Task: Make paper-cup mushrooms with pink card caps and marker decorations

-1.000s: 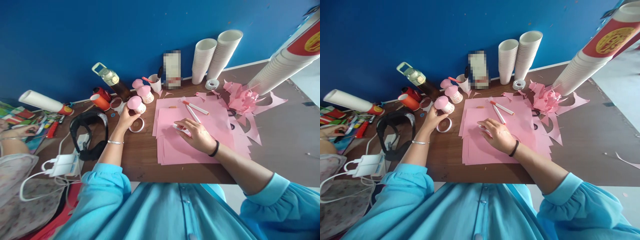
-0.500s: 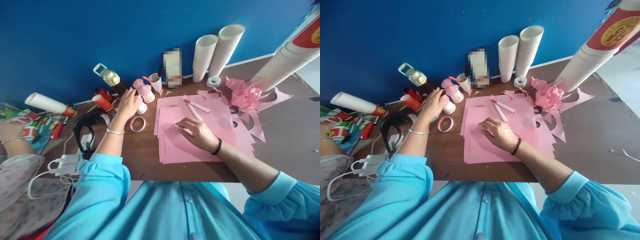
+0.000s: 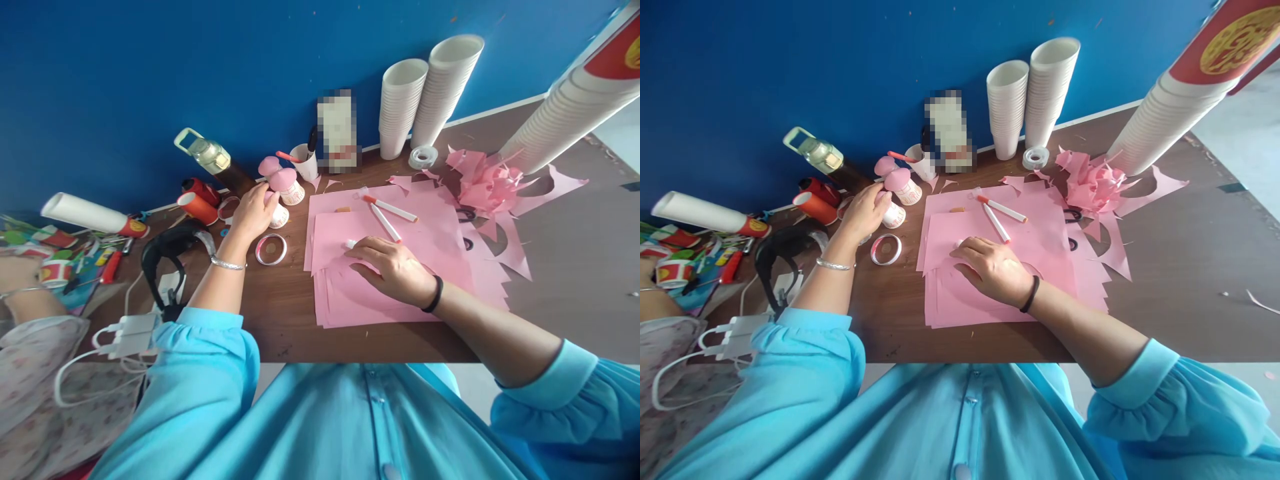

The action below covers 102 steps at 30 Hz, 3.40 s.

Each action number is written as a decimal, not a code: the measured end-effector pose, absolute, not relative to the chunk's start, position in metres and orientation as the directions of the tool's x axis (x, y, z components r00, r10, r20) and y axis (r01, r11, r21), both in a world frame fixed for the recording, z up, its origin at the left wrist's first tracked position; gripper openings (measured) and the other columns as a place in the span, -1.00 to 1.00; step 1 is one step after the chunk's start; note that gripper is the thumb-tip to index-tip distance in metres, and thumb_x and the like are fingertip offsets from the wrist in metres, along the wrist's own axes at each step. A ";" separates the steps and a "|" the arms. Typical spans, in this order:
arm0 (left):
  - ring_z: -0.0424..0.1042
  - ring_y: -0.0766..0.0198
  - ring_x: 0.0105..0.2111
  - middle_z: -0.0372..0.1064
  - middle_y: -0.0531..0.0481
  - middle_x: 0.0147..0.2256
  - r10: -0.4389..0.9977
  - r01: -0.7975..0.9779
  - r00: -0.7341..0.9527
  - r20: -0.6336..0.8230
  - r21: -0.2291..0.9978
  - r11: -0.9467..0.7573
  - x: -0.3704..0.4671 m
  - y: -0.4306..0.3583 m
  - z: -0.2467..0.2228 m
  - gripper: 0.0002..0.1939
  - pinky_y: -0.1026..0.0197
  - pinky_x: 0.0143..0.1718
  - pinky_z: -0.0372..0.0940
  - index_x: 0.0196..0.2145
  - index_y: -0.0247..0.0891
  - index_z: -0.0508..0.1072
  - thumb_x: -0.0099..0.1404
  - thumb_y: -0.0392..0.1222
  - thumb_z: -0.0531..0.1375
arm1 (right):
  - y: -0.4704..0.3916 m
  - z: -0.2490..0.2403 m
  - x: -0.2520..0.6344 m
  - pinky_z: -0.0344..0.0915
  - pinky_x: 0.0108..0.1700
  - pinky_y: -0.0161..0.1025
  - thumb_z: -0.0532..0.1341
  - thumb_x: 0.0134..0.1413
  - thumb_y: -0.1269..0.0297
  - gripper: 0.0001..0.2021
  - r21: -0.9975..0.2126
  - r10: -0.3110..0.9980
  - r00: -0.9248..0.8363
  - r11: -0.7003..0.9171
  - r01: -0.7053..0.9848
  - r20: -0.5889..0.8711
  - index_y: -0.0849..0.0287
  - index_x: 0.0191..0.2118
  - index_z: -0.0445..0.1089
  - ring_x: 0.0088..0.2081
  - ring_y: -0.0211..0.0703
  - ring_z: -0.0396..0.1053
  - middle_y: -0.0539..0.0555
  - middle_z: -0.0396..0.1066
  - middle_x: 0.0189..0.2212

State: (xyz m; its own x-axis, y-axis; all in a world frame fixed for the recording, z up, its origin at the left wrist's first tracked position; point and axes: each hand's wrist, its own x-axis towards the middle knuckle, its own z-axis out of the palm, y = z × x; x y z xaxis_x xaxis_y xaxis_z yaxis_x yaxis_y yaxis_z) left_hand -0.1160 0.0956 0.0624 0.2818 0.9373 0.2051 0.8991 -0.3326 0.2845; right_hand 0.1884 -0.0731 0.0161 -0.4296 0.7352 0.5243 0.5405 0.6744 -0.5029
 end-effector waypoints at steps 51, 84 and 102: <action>0.23 -0.05 0.36 0.19 -0.11 0.37 0.903 0.863 0.425 0.058 0.275 -0.424 -0.151 0.127 0.072 -0.11 -0.07 0.41 0.14 0.36 -0.09 0.17 0.11 -0.19 0.37 | -0.074 0.012 0.189 0.53 -0.11 -0.12 0.15 0.40 0.33 -0.79 -0.482 0.770 -0.493 0.638 0.600 0.405 0.21 -0.03 0.51 -0.05 0.04 0.60 0.23 0.58 -0.03; 0.08 -0.19 0.39 0.08 -0.29 0.35 0.835 0.867 0.447 0.321 0.073 -0.493 -0.145 0.096 0.068 -0.04 -0.22 0.42 0.03 0.37 -0.16 0.10 0.14 -0.03 0.44 | -0.074 0.011 0.190 0.52 -0.06 -0.12 0.15 0.40 0.31 -0.81 -0.487 0.755 -0.513 0.655 0.578 0.408 0.19 -0.04 0.50 -0.03 0.01 0.59 0.25 0.58 0.00; 0.03 -0.14 0.44 0.06 -0.43 0.40 0.662 0.637 0.743 0.095 0.203 -0.744 -0.047 -0.046 0.008 -0.31 -0.26 0.40 0.13 0.42 -0.40 0.10 0.51 0.08 0.05 | -0.062 0.008 0.199 0.47 -0.22 -0.15 0.08 0.36 0.45 -0.66 -0.241 0.860 -0.379 0.470 0.849 0.342 0.09 0.14 0.41 0.01 0.06 0.40 0.25 0.47 -0.02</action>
